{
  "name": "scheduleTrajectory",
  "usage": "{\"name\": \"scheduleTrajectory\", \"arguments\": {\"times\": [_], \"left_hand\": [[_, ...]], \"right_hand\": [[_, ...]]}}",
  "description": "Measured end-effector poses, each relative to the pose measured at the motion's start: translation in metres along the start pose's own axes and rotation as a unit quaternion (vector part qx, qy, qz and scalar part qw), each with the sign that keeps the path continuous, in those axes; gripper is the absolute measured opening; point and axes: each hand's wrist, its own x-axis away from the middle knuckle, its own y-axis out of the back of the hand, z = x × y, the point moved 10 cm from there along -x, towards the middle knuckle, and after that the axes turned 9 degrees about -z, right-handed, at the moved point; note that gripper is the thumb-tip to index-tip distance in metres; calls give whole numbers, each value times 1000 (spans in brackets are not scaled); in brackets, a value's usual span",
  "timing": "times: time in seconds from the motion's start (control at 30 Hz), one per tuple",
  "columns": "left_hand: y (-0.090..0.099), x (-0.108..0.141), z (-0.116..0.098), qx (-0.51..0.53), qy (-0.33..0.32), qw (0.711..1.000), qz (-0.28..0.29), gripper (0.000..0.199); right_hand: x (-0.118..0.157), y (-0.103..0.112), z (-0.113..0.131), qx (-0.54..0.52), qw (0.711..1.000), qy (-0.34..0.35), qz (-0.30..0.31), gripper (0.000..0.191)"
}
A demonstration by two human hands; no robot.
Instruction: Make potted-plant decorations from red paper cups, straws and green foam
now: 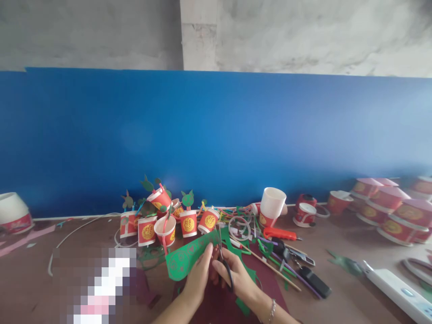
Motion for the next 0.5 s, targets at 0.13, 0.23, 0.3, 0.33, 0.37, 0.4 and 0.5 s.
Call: {"name": "scheduleTrajectory", "arguments": {"times": [0.13, 0.23, 0.3, 0.33, 0.37, 0.4, 0.5], "left_hand": [[6, 3, -2, -53, 1, 998, -40, 49], [2, 6, -3, -42, 11, 999, -25, 50], [-2, 7, -3, -28, 16, 999, -14, 50], [-4, 8, -4, -20, 16, 1000, -8, 50], [-6, 9, -4, -12, 17, 1000, -1, 50], [-9, 9, -5, -4, 18, 1000, 6, 50], [-15, 12, -4, 17, 34, 999, 22, 51]], "right_hand": [[0, 1, 0, -6, 1000, 0, -7, 43], [-1, 2, 2, -6, 1000, 4, -17, 43], [-1, 2, 3, -5, 1000, 7, -24, 43], [-1, 2, 3, -4, 1000, 8, -26, 43], [-1, 2, 4, -3, 1000, 9, -28, 44], [0, 2, 4, -1, 1000, 10, -29, 44], [0, 3, 4, 0, 999, 10, -34, 44]]}}
